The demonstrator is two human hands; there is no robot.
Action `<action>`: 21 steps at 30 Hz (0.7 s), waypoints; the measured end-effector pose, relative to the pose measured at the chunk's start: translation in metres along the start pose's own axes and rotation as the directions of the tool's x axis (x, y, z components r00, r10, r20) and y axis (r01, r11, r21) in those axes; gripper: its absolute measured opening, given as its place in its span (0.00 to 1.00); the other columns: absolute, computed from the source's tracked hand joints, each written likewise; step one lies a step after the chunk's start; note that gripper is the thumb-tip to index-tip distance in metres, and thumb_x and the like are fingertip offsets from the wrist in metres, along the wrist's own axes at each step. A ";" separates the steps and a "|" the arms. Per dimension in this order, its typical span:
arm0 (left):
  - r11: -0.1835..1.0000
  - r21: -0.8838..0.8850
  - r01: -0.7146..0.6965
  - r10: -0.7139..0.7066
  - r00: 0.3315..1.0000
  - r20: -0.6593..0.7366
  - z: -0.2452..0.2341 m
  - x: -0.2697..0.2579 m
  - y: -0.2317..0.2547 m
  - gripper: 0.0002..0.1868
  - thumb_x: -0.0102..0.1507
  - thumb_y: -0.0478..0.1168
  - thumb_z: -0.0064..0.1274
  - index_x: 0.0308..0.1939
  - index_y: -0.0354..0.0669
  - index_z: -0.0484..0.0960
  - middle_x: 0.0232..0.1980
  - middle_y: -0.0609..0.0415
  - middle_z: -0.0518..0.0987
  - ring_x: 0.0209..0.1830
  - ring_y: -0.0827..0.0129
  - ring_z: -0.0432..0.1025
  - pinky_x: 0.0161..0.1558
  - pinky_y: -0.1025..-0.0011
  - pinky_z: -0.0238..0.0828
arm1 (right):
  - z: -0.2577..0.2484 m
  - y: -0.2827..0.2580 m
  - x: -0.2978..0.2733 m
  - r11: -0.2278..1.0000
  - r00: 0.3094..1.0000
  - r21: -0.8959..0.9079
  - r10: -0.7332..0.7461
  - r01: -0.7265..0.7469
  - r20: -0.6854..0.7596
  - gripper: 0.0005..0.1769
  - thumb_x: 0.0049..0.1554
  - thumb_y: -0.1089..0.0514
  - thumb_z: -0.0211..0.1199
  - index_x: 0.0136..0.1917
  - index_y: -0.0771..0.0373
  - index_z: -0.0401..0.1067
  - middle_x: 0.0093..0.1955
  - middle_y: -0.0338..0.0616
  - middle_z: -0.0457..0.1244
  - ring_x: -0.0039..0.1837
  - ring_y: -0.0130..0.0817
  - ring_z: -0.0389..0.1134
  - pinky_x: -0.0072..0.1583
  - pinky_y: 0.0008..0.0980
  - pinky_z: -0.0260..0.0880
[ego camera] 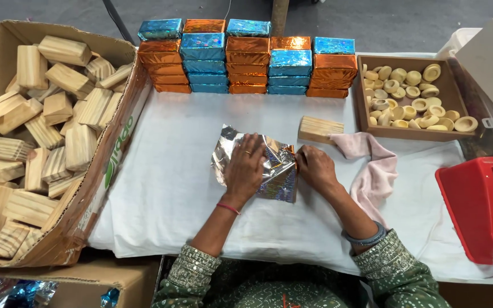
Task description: The person wipes a small wooden block with a cloth, then wraps it in orange metallic foil. They fold the foil around the block and secure it with clear tape from a red dispenser, repeating the process for multiple blocks.
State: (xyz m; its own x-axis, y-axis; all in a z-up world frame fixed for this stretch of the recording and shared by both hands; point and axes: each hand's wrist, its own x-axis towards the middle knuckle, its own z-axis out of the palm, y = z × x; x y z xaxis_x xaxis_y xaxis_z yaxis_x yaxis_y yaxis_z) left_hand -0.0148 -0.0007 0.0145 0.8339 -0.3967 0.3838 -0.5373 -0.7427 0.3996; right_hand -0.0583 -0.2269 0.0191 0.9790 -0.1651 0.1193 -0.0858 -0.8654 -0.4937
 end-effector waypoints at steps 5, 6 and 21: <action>0.998 0.063 -0.009 -0.009 0.958 0.285 -0.002 0.000 0.013 0.35 0.70 0.61 0.40 0.76 0.47 0.64 0.82 0.47 0.52 0.83 0.56 0.43 0.79 0.51 0.33 | -0.006 0.006 0.000 0.999 0.999 0.018 -0.033 0.033 -0.013 0.13 0.63 0.51 0.60 0.46 0.63 0.73 0.44 0.51 0.70 0.47 0.46 0.72 0.51 0.47 0.72; 0.995 0.096 0.003 -0.030 0.957 0.288 -0.002 0.000 0.016 0.40 0.67 0.65 0.39 0.78 0.51 0.59 0.82 0.48 0.49 0.83 0.56 0.39 0.78 0.49 0.29 | -0.013 0.004 -0.001 0.996 0.998 -0.087 0.013 -0.018 -0.055 0.13 0.63 0.52 0.60 0.48 0.65 0.72 0.47 0.52 0.69 0.46 0.48 0.72 0.49 0.47 0.72; 0.965 0.264 0.006 -0.102 0.930 0.352 0.011 0.001 0.014 0.49 0.61 0.69 0.44 0.82 0.58 0.50 0.85 0.49 0.39 0.85 0.56 0.29 0.77 0.46 0.20 | 0.005 -0.017 -0.027 0.912 0.882 -0.105 -0.345 0.396 0.321 0.40 0.65 0.39 0.50 0.81 0.63 0.48 0.83 0.52 0.42 0.83 0.44 0.41 0.76 0.54 0.38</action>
State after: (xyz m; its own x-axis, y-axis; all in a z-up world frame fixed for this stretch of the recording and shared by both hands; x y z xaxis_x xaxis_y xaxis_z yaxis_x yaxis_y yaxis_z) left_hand -0.0203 -0.0170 0.0114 0.8753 -0.4830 0.0232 -0.4796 -0.8612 0.1682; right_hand -0.0824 -0.2055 0.0199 0.9523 0.3052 -0.0008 0.2897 -0.9046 -0.3127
